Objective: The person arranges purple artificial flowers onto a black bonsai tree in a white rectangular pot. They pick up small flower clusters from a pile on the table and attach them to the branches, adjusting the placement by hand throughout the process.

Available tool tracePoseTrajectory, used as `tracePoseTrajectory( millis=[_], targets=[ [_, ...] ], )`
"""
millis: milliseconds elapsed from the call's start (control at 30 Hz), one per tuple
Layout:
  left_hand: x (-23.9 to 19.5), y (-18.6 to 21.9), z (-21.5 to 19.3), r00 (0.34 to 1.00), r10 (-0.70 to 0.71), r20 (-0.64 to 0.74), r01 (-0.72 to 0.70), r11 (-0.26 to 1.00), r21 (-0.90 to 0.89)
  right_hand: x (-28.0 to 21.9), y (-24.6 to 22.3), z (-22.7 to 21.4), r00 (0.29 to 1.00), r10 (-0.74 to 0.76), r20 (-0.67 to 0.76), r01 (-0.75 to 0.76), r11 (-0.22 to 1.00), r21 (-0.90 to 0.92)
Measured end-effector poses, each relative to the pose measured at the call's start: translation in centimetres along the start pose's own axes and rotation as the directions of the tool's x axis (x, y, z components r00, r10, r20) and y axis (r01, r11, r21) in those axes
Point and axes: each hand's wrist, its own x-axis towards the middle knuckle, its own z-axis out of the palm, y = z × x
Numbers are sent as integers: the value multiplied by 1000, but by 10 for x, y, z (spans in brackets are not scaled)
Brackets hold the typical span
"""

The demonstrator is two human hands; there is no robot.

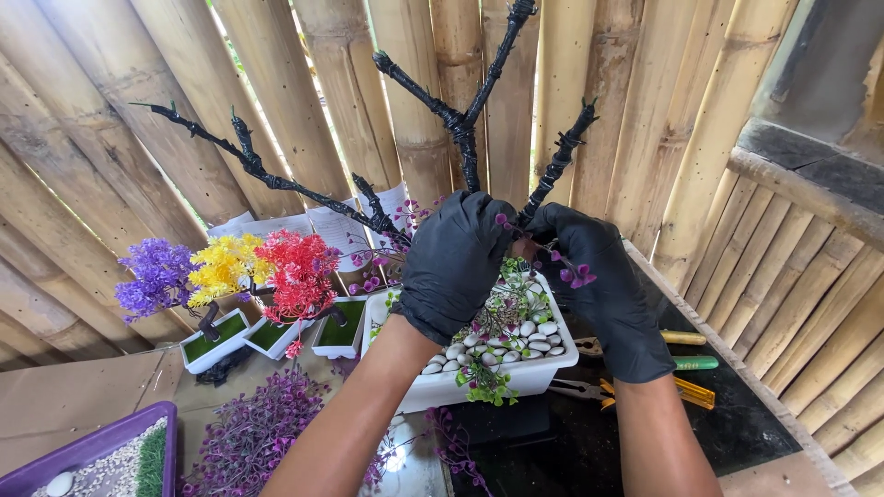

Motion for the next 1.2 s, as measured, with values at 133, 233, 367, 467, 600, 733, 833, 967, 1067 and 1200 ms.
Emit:
tracePoseTrajectory(
  millis=[133, 233, 367, 467, 600, 733, 833, 967, 1067, 1200],
  targets=[
    [4, 20, -27, 996, -67, 65, 80, 973, -216, 4, 8, -1, 1000, 13, 17, -13, 1000, -18],
    [4, 16, -27, 998, -14, 64, 21, 995, -99, 6, 13, 0, 999, 20, 30, -19, 999, -31],
    [9, 38, -36, 975, -199, 96, 216, 951, -221, 12, 20, -1, 998, 24, 49, -23, 999, -35],
    [9, 37, -29, 966, -249, 75, 258, 948, -187, 15, 23, -1, 998, 27, 62, -25, 999, -45],
    [14, 35, -11, 936, -350, 25, 351, 934, -61, 15, 29, -1, 996, 35, 83, -29, 997, -71],
    [9, 22, 4, 958, -279, -63, 278, 960, -33, 20, 35, -2, 993, 47, 106, -37, 995, -91],
    [7, 20, 7, 964, -256, -64, 252, 965, -67, 22, 39, -3, 992, 52, 115, -40, 994, -104],
    [-2, -7, 27, 987, -132, -97, 147, 975, 170, 22, 45, -7, 990, 49, 134, -33, 993, -114],
    [-2, -2, 10, 994, -105, -12, 100, 974, -205, 21, 42, -14, 988, 50, 147, -31, 991, -129],
    [2, -11, 24, 990, 36, -140, -22, 995, 98, 15, 16, -15, 975, 135, 175, -150, 986, 77]
  ],
)
